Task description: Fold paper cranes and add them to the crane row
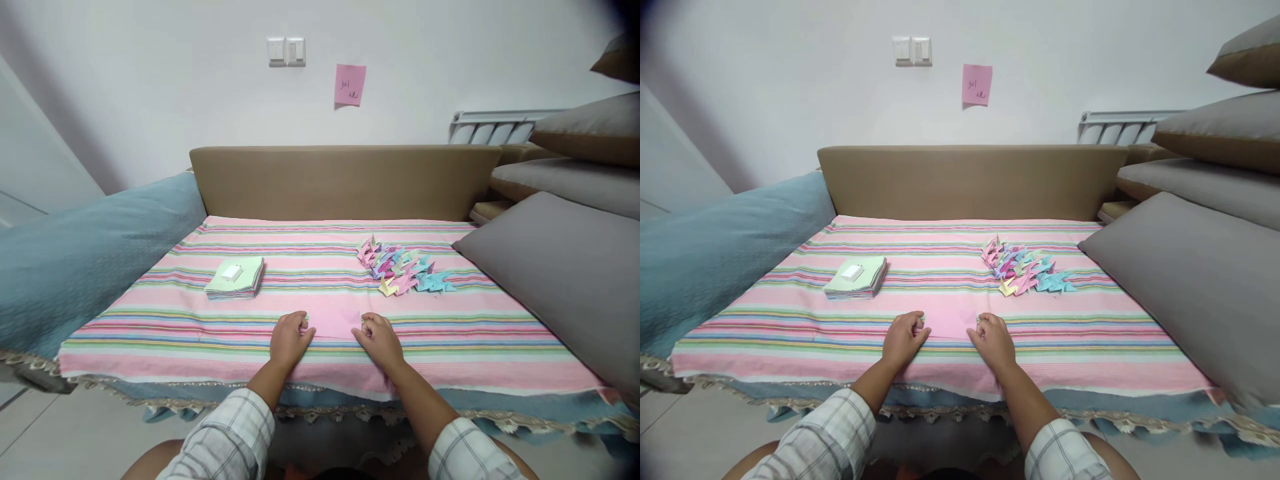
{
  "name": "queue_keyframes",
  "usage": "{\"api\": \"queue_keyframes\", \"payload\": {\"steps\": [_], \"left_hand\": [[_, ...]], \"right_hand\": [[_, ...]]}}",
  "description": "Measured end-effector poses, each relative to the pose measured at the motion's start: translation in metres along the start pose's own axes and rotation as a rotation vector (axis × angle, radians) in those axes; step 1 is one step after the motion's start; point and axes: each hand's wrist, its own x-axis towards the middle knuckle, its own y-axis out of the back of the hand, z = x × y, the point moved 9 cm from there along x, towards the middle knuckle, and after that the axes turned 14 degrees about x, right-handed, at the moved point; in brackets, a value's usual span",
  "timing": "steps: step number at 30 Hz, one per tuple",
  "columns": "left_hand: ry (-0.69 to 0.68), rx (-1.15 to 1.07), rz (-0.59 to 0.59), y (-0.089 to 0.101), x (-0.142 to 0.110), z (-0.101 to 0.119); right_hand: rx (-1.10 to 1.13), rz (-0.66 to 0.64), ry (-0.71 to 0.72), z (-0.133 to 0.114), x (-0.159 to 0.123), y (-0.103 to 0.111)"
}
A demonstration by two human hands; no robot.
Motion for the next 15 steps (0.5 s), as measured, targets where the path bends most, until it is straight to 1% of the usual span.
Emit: {"api": "queue_keyframes", "payload": {"steps": [4,7,11,15], "left_hand": [[-0.040,0.004,0.019,0.002,-0.002,0.003],[-0.100,0.018,0.025,0.004,-0.003,0.009],[-0.150,0.073,0.013,0.003,-0.004,0.013],[-0.135,0.163,0.057,0.006,-0.005,0.019]], "right_hand": [[-0.004,0.041,0.026,0.001,-0.001,0.002],[-0.004,0.051,0.073,0.000,-0.003,0.002],[-0.040,0.002,0.113,-0.005,-0.004,-0.002],[-0.067,-0.041,0.123,-0.008,-0.005,-0.005]]}}
